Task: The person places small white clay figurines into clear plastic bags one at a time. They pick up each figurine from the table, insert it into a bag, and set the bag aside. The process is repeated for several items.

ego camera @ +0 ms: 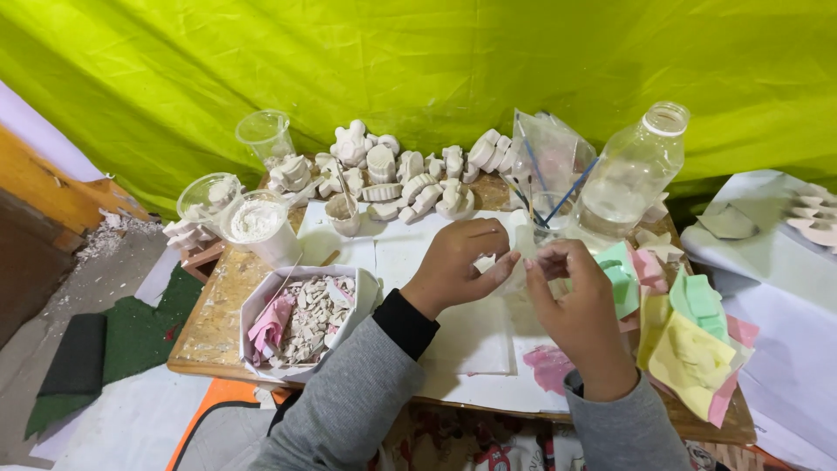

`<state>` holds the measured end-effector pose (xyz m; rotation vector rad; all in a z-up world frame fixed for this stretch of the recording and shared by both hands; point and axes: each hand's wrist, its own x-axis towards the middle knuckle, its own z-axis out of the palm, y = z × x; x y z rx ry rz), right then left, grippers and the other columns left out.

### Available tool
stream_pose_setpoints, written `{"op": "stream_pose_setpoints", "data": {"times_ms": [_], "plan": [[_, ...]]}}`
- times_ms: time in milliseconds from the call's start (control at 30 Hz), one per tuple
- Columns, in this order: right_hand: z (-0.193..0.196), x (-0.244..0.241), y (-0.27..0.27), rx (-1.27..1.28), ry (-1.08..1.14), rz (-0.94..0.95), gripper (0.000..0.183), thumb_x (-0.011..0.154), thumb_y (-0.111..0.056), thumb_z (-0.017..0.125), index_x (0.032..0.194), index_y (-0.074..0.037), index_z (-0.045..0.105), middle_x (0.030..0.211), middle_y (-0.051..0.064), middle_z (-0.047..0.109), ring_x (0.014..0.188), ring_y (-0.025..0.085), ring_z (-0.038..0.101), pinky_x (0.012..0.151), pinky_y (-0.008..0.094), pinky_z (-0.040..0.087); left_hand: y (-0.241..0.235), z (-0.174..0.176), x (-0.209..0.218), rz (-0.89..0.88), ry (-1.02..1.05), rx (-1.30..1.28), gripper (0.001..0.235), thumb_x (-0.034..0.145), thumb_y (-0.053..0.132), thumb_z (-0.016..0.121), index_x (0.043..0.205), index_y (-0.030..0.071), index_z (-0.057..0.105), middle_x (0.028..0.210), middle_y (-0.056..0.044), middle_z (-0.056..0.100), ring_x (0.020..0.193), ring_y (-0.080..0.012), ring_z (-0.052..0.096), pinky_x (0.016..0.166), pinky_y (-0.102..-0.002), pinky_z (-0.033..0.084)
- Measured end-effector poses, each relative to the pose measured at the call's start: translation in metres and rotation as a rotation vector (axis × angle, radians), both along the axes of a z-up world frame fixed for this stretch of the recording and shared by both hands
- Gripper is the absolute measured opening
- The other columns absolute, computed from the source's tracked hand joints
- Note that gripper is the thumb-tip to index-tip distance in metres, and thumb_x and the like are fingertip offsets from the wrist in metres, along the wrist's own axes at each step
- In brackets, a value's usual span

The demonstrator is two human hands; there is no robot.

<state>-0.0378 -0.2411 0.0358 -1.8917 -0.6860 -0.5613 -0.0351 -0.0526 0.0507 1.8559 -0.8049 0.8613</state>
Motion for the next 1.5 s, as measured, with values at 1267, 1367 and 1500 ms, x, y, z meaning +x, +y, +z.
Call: {"op": "stream_pose_setpoints", "data": {"times_ms": [1267,1367,1500], "plan": [[-0.036,0.104,0.163,-0.872,-0.356,-0.097,0.043,0.092,-0.036,0.067,0.127,-0.013,0.060,0.126,0.011,0.060,0.119,0.029,0.062,0.097,0.049,0.045,0.067,0.005,0.009,0.781,-0.360,-0.611,0.017,0.103,0.012,0.057,0.088,0.006,0.051,0.079,-0.004,0.044,0.068,-0.0219,0.045,0.067,-0.032,0.041],[-0.033,0.116,0.160,-0.783,-0.433,-0.171,0.038,0.087,-0.037,0.075,0.112,-0.012,0.062,0.108,0.008,0.060,0.098,0.028,0.066,0.091,0.045,0.047,0.069,0.002,0.012,0.799,-0.368,-0.651,0.016,0.104,0.012,0.056,0.090,0.006,0.051,0.080,-0.005,0.045,0.068,-0.0204,0.045,0.068,-0.032,0.041],[-0.004,0.138,0.164,-0.767,-0.079,-0.032,0.051,0.099,-0.040,0.057,0.138,-0.007,0.055,0.130,0.015,0.058,0.119,0.033,0.061,0.098,0.049,0.043,0.069,-0.003,0.012,0.815,-0.384,-0.630,0.015,0.104,0.013,0.055,0.092,0.005,0.052,0.083,-0.006,0.045,0.070,-0.0221,0.045,0.070,-0.034,0.041]]}}
